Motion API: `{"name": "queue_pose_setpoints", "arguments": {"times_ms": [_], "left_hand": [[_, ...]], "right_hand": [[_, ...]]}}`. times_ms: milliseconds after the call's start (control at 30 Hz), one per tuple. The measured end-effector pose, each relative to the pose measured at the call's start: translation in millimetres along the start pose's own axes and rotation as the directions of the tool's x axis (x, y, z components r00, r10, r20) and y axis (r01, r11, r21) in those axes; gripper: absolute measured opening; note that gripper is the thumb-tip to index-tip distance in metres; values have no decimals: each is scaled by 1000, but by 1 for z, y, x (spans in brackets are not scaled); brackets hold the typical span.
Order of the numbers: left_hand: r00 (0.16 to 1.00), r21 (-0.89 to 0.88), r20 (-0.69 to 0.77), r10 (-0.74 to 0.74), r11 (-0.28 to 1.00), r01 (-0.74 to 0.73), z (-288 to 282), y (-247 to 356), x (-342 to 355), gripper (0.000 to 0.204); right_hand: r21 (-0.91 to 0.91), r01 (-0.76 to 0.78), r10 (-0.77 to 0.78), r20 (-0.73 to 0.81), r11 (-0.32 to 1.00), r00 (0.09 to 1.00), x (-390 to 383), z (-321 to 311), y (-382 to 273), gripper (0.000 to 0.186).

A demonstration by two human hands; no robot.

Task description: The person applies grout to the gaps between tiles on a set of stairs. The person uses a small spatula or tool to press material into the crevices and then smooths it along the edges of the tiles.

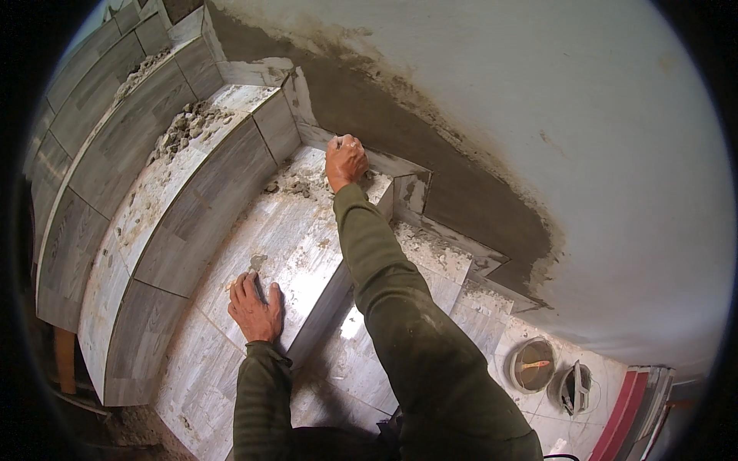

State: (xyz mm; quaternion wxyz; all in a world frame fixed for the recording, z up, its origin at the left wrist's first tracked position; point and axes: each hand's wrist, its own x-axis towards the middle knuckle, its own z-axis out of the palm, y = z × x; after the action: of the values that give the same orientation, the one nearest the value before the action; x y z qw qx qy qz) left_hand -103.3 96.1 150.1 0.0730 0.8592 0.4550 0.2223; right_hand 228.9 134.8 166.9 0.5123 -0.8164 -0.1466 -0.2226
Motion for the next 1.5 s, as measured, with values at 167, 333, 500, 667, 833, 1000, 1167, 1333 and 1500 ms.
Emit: {"name": "queue_pose_setpoints", "arguments": {"times_ms": [167,333,500,667,833,1000,1167,1333,1500], "left_hand": [[1000,3,3,1,1000,-1,0,1,0,54],[1000,6,7,-1,1000,1,0,1,0,54],[1000,6,7,2,1000,-2,-1,0,0,54],[1000,5,10,2,1000,-2,-2,1,0,54],[999,21,45,-20,1000,19,-3,3,-1,54],[1000,23,-6,-2,1000,2,0,0,-1,54],[1000,28,2,0,1000,0,1,0,-1,55],[1000,22,6,-3,1000,3,0,1,-1,55],[1000,17,5,2,1000,-2,-1,0,-1,55]], "right_hand": [[6,-2,2,7,1000,1000,1,-2,2,18],[9,-18,18,5,1000,1000,1,-5,0,19],[-9,-22,22,5,1000,1000,1,-8,-1,19],[-10,-10,9,-8,1000,1000,1,-10,1,20],[-28,-4,4,-8,1000,1000,3,-9,6,20],[-7,-18,17,-27,1000,999,2,-9,6,21],[28,9,-7,-52,1000,999,2,-10,12,22],[17,-7,8,-63,1000,998,2,-11,13,22],[29,13,-11,-73,1000,997,2,-13,16,22]]}}
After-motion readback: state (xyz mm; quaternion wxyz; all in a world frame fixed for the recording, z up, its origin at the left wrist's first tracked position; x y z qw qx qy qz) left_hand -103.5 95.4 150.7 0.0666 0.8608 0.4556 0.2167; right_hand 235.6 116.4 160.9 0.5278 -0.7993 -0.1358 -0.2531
